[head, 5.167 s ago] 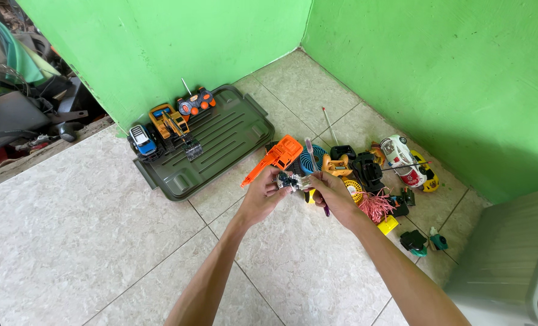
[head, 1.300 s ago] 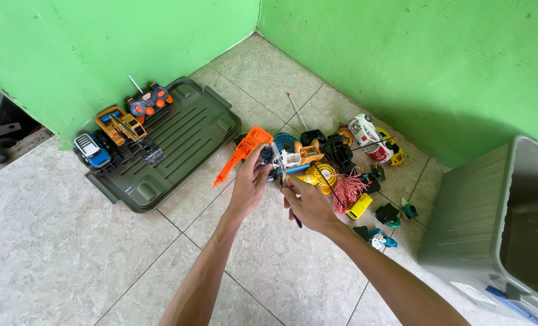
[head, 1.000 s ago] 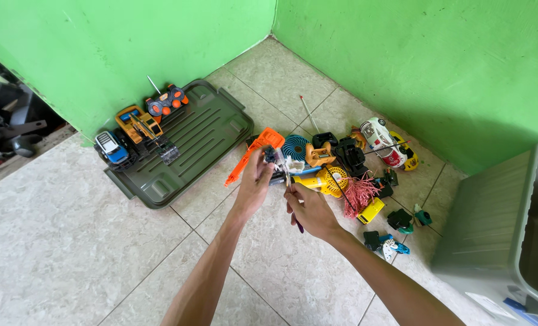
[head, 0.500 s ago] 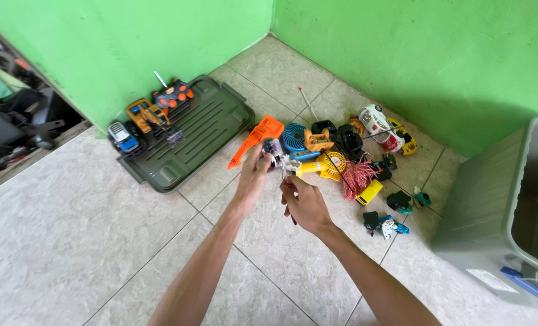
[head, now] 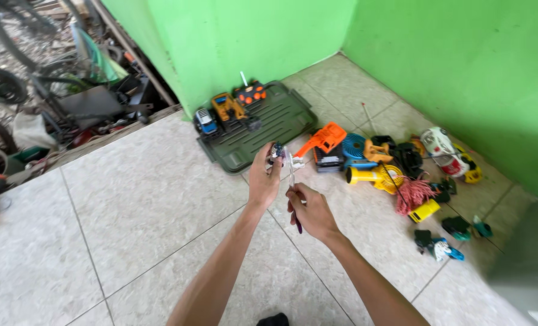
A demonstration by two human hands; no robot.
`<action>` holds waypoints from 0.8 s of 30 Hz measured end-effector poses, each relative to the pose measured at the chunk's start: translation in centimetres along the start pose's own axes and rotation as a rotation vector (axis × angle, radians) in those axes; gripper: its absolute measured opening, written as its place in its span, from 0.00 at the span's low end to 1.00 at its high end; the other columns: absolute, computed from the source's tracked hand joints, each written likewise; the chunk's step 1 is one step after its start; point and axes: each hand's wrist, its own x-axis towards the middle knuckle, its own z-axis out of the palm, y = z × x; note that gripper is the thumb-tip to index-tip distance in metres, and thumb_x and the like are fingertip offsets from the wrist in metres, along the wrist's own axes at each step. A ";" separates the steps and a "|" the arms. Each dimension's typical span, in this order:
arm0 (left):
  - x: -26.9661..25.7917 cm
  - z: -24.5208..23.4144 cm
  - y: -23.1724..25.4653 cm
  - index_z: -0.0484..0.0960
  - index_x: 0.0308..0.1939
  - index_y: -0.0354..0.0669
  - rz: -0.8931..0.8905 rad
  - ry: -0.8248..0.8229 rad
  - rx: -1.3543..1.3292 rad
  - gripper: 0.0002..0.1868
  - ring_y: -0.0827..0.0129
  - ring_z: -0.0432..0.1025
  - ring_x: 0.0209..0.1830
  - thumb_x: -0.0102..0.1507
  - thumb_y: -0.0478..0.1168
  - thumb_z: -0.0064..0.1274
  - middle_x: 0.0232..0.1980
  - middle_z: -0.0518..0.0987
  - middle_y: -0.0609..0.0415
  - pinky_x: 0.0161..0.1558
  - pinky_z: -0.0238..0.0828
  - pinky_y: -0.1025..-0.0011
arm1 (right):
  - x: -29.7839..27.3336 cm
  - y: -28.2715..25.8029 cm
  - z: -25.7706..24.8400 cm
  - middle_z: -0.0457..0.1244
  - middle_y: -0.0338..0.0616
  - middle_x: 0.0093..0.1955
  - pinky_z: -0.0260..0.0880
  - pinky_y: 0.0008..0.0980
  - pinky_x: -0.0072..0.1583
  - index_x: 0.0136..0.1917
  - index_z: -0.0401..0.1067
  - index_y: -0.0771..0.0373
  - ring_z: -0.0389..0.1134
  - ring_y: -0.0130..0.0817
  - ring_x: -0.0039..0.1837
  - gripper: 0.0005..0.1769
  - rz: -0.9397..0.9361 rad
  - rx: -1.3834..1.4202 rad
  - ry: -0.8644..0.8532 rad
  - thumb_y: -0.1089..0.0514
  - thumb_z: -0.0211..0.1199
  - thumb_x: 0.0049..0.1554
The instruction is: The person cleans a black remote control and a small white toy using a toothbrush and a pink stringy duster. They scrub the remote control with the toothbrush, then use the duster to wipe it down. They repeat the process on the small white toy, scrubbing and dusting it before placing it on the floor.
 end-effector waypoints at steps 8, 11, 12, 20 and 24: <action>-1.1 -3.4 -0.5 0.69 0.69 0.39 0.006 0.075 -0.076 0.26 0.66 0.76 0.54 0.67 0.29 0.53 0.61 0.77 0.49 0.55 0.77 0.67 | 3.1 -0.9 2.2 0.65 0.43 0.34 0.66 0.31 0.33 0.49 0.70 0.67 0.67 0.28 0.29 0.11 -0.055 -0.006 -0.085 0.56 0.53 0.64; -1.0 -5.3 -1.2 0.69 0.68 0.38 0.045 0.082 0.004 0.25 0.65 0.76 0.56 0.67 0.28 0.54 0.59 0.77 0.48 0.58 0.77 0.66 | 3.2 -0.3 2.6 0.64 0.42 0.33 0.65 0.30 0.33 0.48 0.70 0.67 0.65 0.27 0.29 0.12 -0.027 -0.049 -0.171 0.56 0.53 0.65; -1.2 -6.0 -1.4 0.69 0.68 0.38 0.058 0.079 0.043 0.25 0.64 0.76 0.56 0.67 0.28 0.54 0.58 0.78 0.47 0.59 0.76 0.66 | 3.1 -0.1 2.6 0.64 0.42 0.33 0.65 0.30 0.33 0.48 0.70 0.67 0.65 0.27 0.29 0.13 -0.015 -0.066 -0.205 0.55 0.53 0.65; -1.3 -8.7 -1.1 0.70 0.68 0.40 0.102 -0.004 0.166 0.26 0.60 0.77 0.58 0.65 0.29 0.54 0.66 0.75 0.45 0.57 0.80 0.66 | 4.1 -2.5 3.0 0.64 0.40 0.31 0.63 0.31 0.32 0.47 0.71 0.64 0.65 0.27 0.27 0.13 0.018 -0.305 -0.195 0.52 0.54 0.64; -0.7 -8.7 0.2 0.70 0.67 0.43 0.007 0.058 0.163 0.26 0.59 0.76 0.58 0.65 0.30 0.55 0.65 0.76 0.46 0.53 0.81 0.67 | 3.8 -2.8 4.2 0.64 0.41 0.32 0.64 0.32 0.31 0.46 0.70 0.64 0.66 0.26 0.28 0.13 -0.012 -0.257 -0.154 0.52 0.53 0.64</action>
